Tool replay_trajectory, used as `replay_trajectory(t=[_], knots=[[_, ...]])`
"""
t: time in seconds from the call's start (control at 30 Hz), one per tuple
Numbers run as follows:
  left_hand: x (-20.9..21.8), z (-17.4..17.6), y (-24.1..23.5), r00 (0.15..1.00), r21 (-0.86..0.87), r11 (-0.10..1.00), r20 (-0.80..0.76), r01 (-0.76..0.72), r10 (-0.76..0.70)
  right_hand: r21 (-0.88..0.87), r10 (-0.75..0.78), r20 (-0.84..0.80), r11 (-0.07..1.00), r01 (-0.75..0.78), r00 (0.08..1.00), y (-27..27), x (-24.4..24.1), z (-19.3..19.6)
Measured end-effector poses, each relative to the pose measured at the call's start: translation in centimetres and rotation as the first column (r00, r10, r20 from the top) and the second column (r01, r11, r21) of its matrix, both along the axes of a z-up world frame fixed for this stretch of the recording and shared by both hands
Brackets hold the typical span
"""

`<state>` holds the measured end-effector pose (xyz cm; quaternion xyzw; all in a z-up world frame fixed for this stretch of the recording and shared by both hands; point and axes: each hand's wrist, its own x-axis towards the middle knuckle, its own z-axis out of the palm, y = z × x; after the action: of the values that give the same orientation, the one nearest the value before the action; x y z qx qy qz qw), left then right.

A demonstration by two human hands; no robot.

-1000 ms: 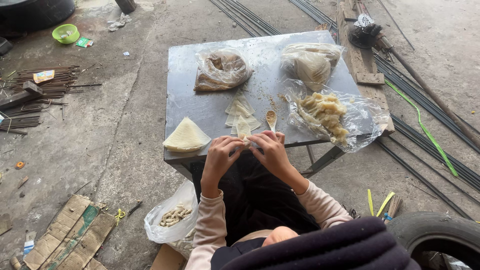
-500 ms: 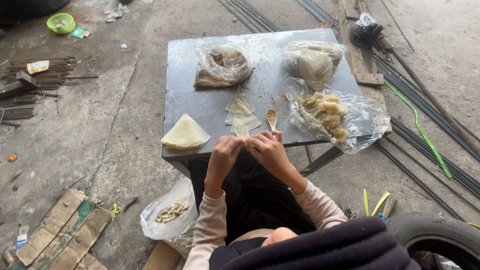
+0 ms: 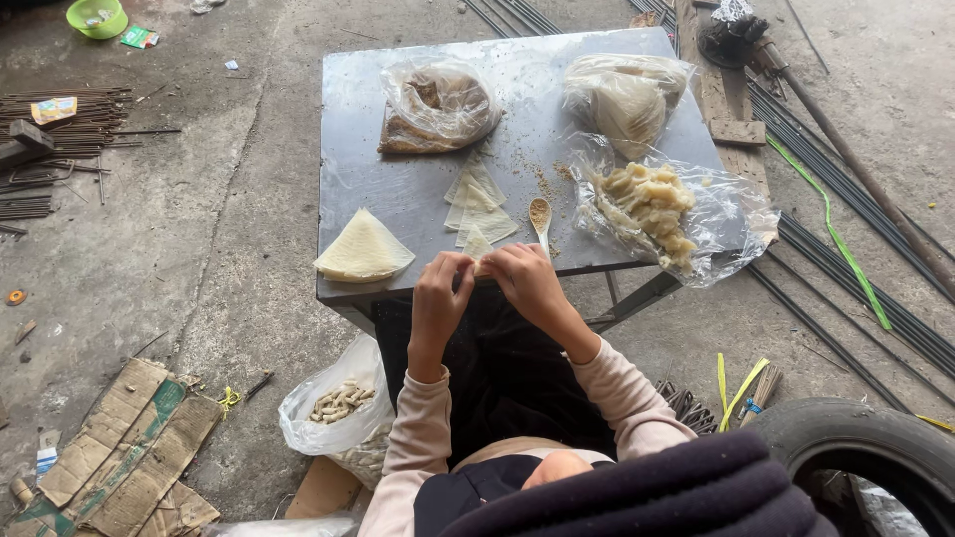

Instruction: The person sits at a metal table outdoors and assembles dumplings by hand. They place a filling onto thin triangular wrappers, fold them into a cone shape, and set the finished dumplings aside.

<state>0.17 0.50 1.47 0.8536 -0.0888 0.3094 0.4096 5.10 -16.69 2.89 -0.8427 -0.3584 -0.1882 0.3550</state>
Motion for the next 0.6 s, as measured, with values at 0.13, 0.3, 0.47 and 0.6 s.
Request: replay_trajectory(t=[0.13, 0.3, 0.47, 0.6], knots=[[0.9, 0.3, -0.5, 0.999, 0.025, 0.999, -0.025, -0.034, 0.035, -0.01, -0.111, -0.085, 0.994, 0.111, 0.99, 0.8, 0.6, -0.6], [0.8, 0.3, 0.0, 0.999, 0.011, 1.0, -0.048, 0.007, -0.007, -0.031, -0.141, -0.09, 0.99, 0.139, 0.986, 1.4, 0.9, -1.6], [0.4, 0.4, 1.1, 0.99, 0.005, 0.991, -0.02, 0.137, -0.137, 0.023, -0.137, -0.096, 0.99, 0.14, 0.986, 1.3, 0.8, -1.9], [0.1, 0.5, 1.4, 0.989, -0.005, 0.989, -0.033, 0.146, -0.146, 0.063, -0.131, 0.0, 0.989, 0.13, 0.991, 1.3, 0.0, -1.8]])
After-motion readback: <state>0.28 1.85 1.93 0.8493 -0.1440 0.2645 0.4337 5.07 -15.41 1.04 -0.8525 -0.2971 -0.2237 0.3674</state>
